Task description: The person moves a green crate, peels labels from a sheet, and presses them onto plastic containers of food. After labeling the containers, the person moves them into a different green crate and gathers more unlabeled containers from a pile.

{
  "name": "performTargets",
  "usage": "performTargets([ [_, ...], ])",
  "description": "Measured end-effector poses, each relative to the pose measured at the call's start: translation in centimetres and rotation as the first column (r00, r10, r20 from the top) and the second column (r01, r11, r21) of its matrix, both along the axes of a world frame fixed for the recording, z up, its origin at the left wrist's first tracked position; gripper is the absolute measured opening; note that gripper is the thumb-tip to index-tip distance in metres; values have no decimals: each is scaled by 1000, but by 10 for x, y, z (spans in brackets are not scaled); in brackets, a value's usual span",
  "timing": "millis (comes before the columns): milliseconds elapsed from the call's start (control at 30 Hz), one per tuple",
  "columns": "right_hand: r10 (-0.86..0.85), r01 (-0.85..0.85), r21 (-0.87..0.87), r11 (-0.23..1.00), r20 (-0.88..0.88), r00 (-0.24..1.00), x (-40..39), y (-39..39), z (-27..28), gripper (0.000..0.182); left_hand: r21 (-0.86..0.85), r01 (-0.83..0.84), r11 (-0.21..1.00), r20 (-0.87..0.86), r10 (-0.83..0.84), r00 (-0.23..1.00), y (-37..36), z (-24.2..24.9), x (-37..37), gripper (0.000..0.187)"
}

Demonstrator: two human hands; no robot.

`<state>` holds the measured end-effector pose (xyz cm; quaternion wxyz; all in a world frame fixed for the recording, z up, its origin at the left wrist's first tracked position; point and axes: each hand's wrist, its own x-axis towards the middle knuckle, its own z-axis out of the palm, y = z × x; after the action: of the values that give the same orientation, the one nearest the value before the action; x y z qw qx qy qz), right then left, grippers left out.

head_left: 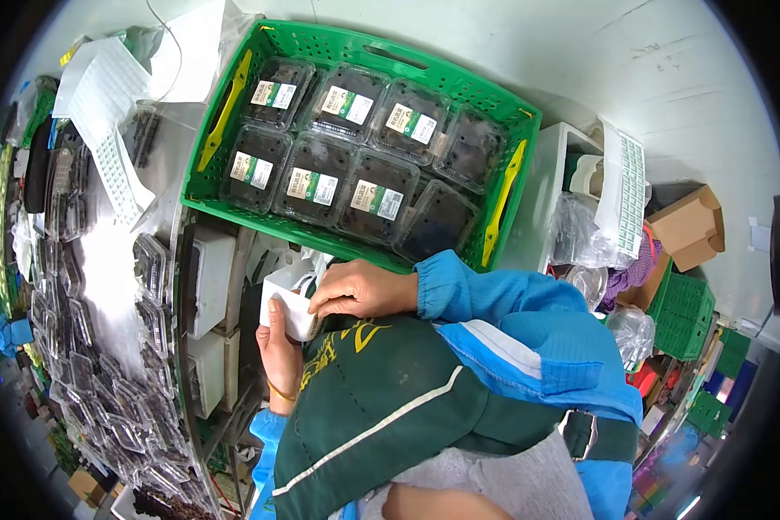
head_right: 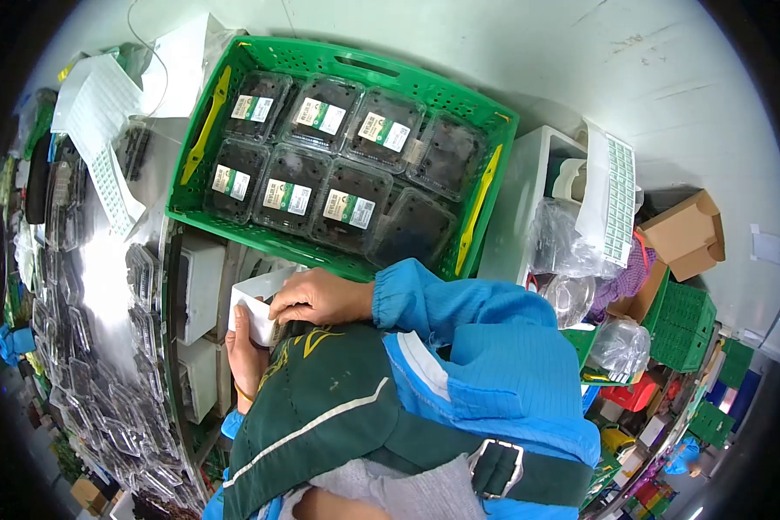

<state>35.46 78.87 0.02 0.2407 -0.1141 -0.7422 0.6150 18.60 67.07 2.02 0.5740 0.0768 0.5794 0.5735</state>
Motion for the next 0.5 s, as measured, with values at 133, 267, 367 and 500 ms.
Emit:
performTargets([
  [133,-94,94,-7,996,-165,982,-1,0,2,12,27,-106,994,-14,106,994,2,-3,-2,34],
  [267,-206,194,-249,949,-22,978,43,40,18,11,86,-358,930,-72,364,929,8,5,-23,41],
  [367,-452,511,-210,834,273,849,114,107,20,13,164,-281,946,78,271,959,2,33,-19,36],
  [500,-475,508,125,852,592,651,191,174,-22,23,280,-83,956,537,-84,839,-23,32,-19,43],
])
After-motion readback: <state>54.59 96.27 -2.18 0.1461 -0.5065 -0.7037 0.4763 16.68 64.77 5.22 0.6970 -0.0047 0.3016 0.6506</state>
